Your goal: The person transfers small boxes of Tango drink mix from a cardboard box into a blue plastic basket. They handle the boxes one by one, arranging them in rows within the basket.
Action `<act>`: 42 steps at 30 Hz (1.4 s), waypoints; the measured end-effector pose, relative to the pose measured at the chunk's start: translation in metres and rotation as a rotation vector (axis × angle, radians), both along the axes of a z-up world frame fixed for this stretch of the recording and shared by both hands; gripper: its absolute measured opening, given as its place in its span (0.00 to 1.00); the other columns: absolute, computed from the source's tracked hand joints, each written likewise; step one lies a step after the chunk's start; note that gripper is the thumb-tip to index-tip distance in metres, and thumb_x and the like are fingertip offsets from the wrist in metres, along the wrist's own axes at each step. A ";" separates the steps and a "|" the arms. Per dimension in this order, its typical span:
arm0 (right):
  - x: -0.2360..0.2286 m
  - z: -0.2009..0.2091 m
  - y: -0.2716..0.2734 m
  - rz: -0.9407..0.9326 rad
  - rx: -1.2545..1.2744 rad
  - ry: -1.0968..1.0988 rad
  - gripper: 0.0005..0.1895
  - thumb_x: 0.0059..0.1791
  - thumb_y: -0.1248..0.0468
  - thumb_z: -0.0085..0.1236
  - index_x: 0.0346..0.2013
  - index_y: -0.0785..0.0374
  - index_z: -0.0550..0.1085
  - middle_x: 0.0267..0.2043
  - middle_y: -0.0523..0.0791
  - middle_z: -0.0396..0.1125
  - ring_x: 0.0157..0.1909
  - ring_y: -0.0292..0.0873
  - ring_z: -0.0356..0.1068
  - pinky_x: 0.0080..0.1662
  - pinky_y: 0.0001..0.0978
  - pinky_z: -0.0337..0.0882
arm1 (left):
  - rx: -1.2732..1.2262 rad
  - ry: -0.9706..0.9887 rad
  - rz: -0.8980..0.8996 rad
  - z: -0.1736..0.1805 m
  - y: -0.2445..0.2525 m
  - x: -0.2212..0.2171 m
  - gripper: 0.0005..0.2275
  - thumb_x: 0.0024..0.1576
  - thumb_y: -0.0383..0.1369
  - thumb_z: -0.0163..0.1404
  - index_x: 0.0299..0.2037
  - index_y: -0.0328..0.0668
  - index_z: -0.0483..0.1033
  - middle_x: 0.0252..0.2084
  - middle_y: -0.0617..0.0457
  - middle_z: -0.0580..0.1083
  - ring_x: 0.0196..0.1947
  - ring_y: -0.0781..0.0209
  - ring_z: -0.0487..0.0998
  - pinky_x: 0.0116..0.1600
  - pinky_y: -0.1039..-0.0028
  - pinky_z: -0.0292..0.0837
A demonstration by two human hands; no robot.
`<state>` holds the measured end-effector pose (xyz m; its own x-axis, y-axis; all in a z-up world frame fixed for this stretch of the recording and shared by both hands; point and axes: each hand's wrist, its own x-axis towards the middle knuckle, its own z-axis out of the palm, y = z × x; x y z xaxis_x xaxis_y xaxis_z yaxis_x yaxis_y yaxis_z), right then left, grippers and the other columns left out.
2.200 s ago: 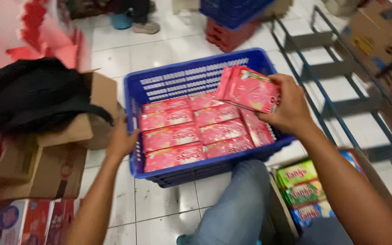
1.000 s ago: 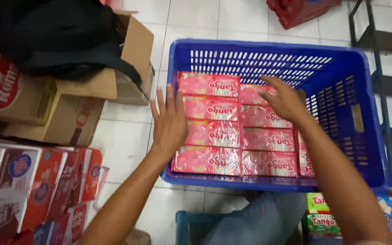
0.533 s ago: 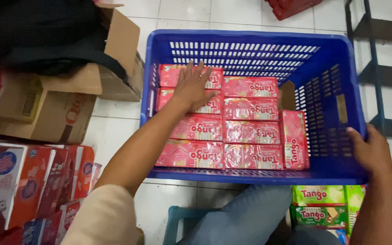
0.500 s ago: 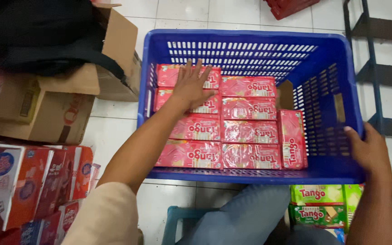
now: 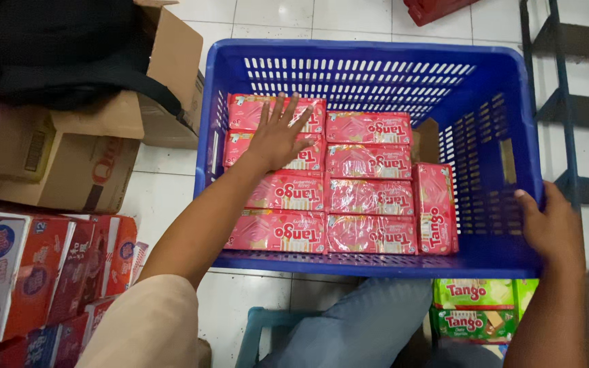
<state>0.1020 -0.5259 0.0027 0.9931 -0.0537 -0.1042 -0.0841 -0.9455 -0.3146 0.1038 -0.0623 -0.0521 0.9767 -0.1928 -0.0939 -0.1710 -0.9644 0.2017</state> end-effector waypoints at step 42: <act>-0.004 0.000 0.002 0.017 0.130 -0.067 0.18 0.50 0.59 0.46 0.49 0.70 0.67 0.39 0.61 0.65 0.37 0.62 0.63 0.35 0.50 0.59 | 0.095 0.470 -0.015 0.082 -0.031 -0.052 0.58 0.30 0.61 0.55 0.63 0.51 0.24 0.65 0.45 0.25 0.62 0.37 0.20 0.59 0.46 0.16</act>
<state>0.0981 -0.5243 0.0030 0.9987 -0.0272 -0.0427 -0.0432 -0.8977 -0.4385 0.0520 -0.0931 0.0295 0.8211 -0.1759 -0.5429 -0.0968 -0.9804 0.1714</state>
